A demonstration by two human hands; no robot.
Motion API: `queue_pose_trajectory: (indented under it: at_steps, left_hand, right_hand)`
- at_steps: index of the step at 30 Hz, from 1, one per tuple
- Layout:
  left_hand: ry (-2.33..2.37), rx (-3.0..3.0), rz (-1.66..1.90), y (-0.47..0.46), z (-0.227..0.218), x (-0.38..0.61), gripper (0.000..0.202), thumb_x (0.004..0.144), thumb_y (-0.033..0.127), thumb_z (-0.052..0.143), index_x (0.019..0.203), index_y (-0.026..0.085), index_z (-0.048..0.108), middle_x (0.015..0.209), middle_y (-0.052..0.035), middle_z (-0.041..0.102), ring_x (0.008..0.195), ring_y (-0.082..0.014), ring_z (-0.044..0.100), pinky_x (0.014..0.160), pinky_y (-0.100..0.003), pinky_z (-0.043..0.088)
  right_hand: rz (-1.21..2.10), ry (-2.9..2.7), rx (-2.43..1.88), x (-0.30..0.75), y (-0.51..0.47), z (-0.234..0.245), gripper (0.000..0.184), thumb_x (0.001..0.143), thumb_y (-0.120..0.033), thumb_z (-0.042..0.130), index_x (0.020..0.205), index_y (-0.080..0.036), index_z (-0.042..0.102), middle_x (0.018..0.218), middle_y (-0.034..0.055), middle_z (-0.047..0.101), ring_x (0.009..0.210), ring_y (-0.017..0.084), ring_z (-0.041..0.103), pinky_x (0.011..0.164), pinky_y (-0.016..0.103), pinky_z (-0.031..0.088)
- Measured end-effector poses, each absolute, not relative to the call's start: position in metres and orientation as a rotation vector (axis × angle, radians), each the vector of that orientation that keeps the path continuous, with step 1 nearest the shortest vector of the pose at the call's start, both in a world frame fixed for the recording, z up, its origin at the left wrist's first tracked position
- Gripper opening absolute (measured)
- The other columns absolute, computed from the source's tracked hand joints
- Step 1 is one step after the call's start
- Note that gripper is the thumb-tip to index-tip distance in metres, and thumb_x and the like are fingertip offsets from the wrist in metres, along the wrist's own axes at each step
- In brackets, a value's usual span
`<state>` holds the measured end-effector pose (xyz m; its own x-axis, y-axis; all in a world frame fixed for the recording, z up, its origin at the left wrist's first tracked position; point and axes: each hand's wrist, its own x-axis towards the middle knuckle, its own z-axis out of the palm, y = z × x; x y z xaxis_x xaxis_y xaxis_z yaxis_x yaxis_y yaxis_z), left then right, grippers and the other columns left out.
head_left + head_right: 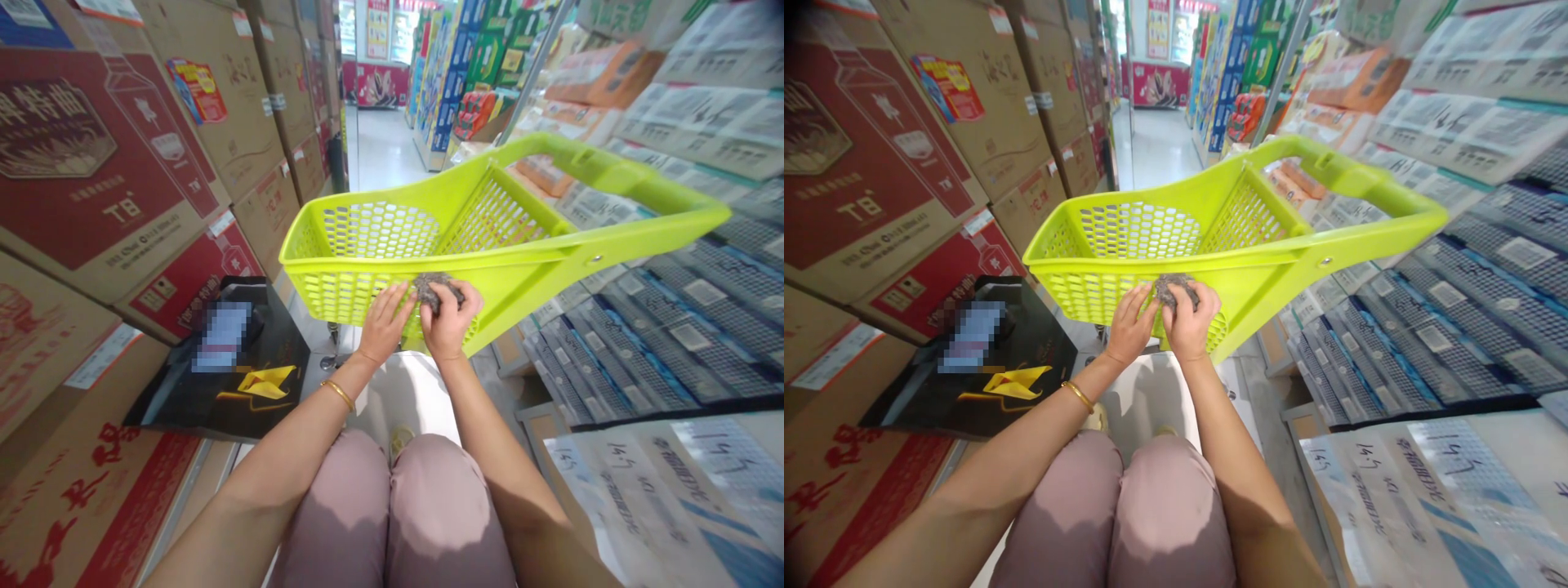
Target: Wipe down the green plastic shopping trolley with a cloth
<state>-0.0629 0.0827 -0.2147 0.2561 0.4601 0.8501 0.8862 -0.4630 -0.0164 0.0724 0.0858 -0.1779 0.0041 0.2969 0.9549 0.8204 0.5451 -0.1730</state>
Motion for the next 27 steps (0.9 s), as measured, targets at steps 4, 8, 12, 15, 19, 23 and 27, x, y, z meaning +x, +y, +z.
queue_pose_trajectory:
  at_steps: [4,8,12,15,19,23,27]
  left_hand:
    - [-1.259,-1.992,-1.133,0.082,-0.230,-0.066,0.027,0.092,0.019,0.048,0.115,0.021,0.061,0.119,-0.0113,0.063,0.120,-0.0208,0.054,0.106,-0.039,0.040]
    - [-1.378,-1.982,-1.131,0.080,-0.232,-0.063,0.023,0.092,0.022,0.048,0.108,0.021,0.064,0.109,-0.0116,0.066,0.110,-0.0203,0.058,0.105,-0.042,0.038]
    - [-1.398,-1.960,-1.085,0.077,-0.229,-0.061,0.029,0.093,0.021,0.045,0.116,0.023,0.062,0.108,-0.0114,0.066,0.107,-0.0203,0.058,0.101,-0.040,0.039]
    - [-1.410,-1.946,-1.057,0.077,-0.227,-0.059,0.032,0.093,0.019,0.044,0.120,0.024,0.061,0.103,-0.0109,0.066,0.102,-0.0205,0.059,0.095,-0.037,0.042]
    - [-1.558,-1.943,-1.067,0.078,-0.227,-0.057,0.033,0.092,0.020,0.045,0.119,0.026,0.062,0.104,-0.0117,0.064,0.105,-0.0223,0.056,0.096,-0.039,0.041]
    - [-1.566,-1.971,-1.076,0.078,-0.228,-0.056,0.032,0.090,0.022,0.049,0.120,0.026,0.061,0.112,-0.0119,0.062,0.110,-0.0238,0.053,0.100,-0.041,0.038]
    - [-1.486,-1.878,-1.085,0.079,-0.227,-0.055,0.024,0.089,0.023,0.050,0.108,0.023,0.066,0.108,-0.0105,0.064,0.105,-0.0237,0.053,0.096,-0.039,0.040]
  right_hand:
    - [-0.513,-1.621,-1.023,0.071,0.089,-0.188,0.023,0.081,-0.029,0.054,0.102,-0.022,0.063,0.107,0.0082,0.049,0.102,0.021,0.046,0.093,0.041,0.039]
    - [-0.540,-1.681,-1.014,0.070,0.084,-0.221,0.020,0.081,-0.025,0.055,0.099,-0.022,0.062,0.104,0.0074,0.050,0.100,0.020,0.046,0.091,0.039,0.041]
    - [-0.490,-1.771,-1.031,0.070,0.078,-0.247,0.018,0.079,-0.020,0.057,0.096,-0.021,0.063,0.103,0.0081,0.051,0.098,0.020,0.045,0.088,0.038,0.041]
    - [-0.468,-1.829,-1.073,0.071,0.075,-0.259,0.017,0.079,-0.020,0.058,0.095,-0.021,0.064,0.102,0.0081,0.052,0.098,0.021,0.044,0.087,0.037,0.042]
    - [-0.446,-1.827,-1.090,0.072,0.074,-0.260,0.017,0.081,-0.021,0.056,0.096,-0.022,0.064,0.104,0.0077,0.052,0.100,0.021,0.045,0.089,0.038,0.042]
    - [-0.530,-1.721,-1.055,0.071,0.079,-0.234,0.016,0.084,-0.027,0.053,0.097,-0.024,0.062,0.104,0.0071,0.050,0.099,0.020,0.047,0.090,0.040,0.043]
    - [-0.588,-1.582,-0.982,0.068,0.089,-0.196,0.019,0.086,-0.030,0.051,0.101,-0.023,0.061,0.107,0.0077,0.048,0.101,0.020,0.047,0.090,0.040,0.042]
